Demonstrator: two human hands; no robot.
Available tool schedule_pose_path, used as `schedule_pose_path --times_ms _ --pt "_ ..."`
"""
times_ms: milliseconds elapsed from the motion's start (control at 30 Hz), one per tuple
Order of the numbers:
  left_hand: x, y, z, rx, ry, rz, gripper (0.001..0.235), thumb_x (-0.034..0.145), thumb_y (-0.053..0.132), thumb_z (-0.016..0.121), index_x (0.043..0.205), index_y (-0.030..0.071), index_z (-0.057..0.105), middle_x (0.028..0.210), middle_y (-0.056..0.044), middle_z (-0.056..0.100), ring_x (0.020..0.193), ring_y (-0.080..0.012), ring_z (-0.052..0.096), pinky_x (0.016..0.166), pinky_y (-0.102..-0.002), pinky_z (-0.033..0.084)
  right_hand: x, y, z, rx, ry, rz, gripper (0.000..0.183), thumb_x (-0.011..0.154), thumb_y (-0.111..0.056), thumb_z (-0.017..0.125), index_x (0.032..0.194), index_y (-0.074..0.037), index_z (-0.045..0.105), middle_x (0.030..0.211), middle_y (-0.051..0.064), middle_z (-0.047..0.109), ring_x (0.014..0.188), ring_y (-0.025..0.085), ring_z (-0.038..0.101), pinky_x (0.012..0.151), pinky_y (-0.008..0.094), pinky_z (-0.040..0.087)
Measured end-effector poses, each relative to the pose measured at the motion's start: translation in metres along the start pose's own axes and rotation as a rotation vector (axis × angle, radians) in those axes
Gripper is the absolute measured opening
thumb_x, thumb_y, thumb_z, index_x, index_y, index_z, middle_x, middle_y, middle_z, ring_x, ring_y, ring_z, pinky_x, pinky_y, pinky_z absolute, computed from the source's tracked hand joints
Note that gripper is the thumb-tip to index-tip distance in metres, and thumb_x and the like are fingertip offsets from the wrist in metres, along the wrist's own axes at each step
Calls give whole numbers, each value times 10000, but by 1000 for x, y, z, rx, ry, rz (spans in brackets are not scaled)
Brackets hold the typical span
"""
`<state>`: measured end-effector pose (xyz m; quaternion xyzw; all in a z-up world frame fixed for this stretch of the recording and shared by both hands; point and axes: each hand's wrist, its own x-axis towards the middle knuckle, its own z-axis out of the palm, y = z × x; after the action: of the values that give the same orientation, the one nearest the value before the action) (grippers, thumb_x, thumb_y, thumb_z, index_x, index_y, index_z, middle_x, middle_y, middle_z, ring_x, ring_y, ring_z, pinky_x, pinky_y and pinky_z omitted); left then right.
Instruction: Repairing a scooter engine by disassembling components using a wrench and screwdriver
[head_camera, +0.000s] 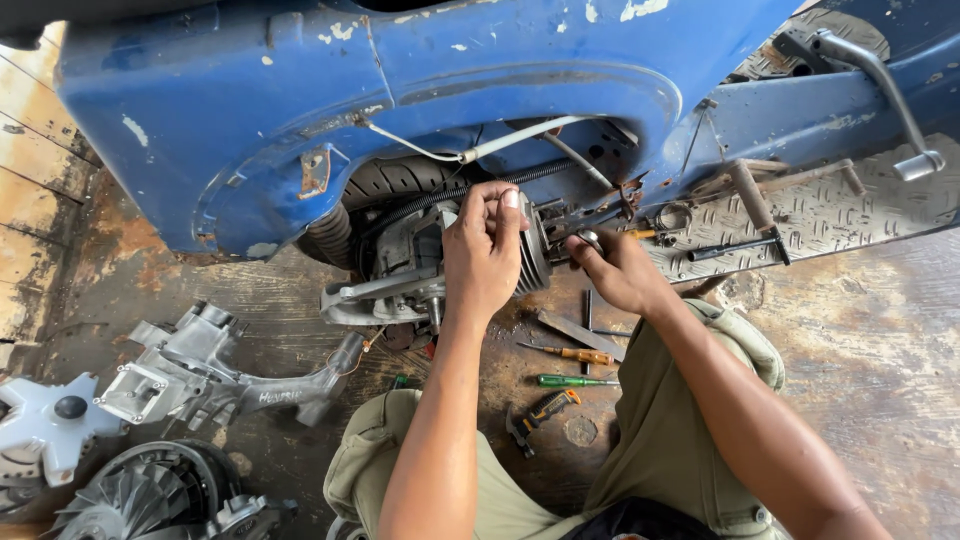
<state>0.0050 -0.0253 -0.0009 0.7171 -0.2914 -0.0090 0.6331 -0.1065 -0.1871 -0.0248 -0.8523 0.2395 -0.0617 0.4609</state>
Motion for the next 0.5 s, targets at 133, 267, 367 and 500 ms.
schedule_pose_path --times_ms 133,267,367,500 --pt "0 6 1 5 -12 2 233 1068 232 510 1119 47 642 784 -135 743 641 -228 700 589 -356 560 9 24 9 -21 50 -67 334 1013 -292 604 815 -39 697 655 172 671 702 341 651 710 434 492" --pt "-1 1 7 10 -6 15 232 1070 261 510 1094 67 635 777 -115 747 639 -212 708 576 -351 551 1 22 5 -9 41 -142 314 1002 -296 597 830 -51 693 668 187 672 697 331 654 699 425 509" --pt "-1 1 5 24 -7 23 232 1072 273 502 1086 87 639 773 -104 747 642 -221 714 581 -363 559 -2 17 11 8 30 -187 271 992 -274 605 855 -50 674 681 200 655 698 311 638 695 423 502" --pt "-3 4 9 56 -30 39 221 1061 277 508 1082 106 645 771 -93 749 661 -240 728 603 -379 570 -2 24 15 -12 60 -237 251 999 -271 593 859 -66 631 674 220 625 658 322 619 652 412 490"
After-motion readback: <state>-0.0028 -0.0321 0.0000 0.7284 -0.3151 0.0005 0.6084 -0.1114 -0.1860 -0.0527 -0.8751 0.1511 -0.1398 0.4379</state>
